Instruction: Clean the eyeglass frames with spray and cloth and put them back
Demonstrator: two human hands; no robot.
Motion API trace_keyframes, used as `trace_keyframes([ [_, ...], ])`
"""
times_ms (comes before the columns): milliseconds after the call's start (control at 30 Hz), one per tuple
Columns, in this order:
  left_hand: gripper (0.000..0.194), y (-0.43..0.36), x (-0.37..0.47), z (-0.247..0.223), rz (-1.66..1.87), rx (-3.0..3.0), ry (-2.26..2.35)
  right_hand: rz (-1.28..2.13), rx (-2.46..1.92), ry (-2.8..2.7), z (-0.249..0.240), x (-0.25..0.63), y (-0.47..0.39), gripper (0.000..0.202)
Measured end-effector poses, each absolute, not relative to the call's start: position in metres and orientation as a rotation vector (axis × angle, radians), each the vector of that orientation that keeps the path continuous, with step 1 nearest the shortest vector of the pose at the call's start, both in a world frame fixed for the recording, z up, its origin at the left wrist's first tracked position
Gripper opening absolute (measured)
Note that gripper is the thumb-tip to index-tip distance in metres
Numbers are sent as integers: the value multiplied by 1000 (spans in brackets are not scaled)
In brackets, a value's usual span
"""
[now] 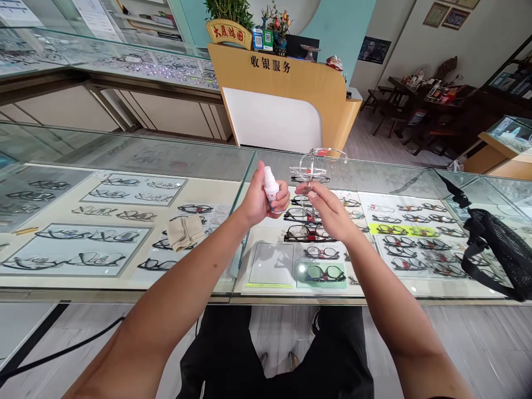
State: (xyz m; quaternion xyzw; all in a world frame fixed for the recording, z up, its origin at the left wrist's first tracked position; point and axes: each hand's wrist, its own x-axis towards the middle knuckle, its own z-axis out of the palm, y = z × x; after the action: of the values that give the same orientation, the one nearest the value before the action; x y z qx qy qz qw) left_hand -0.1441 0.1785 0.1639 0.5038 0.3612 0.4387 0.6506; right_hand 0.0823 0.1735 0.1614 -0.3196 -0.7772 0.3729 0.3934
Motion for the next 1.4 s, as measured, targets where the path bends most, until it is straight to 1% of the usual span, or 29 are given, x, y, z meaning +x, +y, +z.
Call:
trace_keyframes([
  [100,96,180,-143,162,975,1181,817,1003,-797,-1968,162,81,172,42],
  [300,94,185,-140,152,1090,1202,929,1137,-769,-1936,166,76,166,41],
  [433,91,185,-138,149,1129,1182,998,1158,-731,-1948,166,71,163,41],
  [667,87,184,-137,143,1112,1198,1035,1188,-707,-1963,164,67,162,43],
  [867,92,183,-135,146,1101,1252,977,1222,-718,-1843,164,73,168,36],
  [1100,85,176,-127,140,990,1387,938,1270,-717,-1581,154,76,181,35],
  [1233,84,174,-123,137,939,1453,939,1292,-754,-1563,152,75,182,40],
  [1300,85,179,-127,136,981,1378,954,1275,-774,-1572,153,76,182,41],
  [1400,85,194,-139,131,1185,1246,990,1279,-774,-1570,155,78,182,39],
])
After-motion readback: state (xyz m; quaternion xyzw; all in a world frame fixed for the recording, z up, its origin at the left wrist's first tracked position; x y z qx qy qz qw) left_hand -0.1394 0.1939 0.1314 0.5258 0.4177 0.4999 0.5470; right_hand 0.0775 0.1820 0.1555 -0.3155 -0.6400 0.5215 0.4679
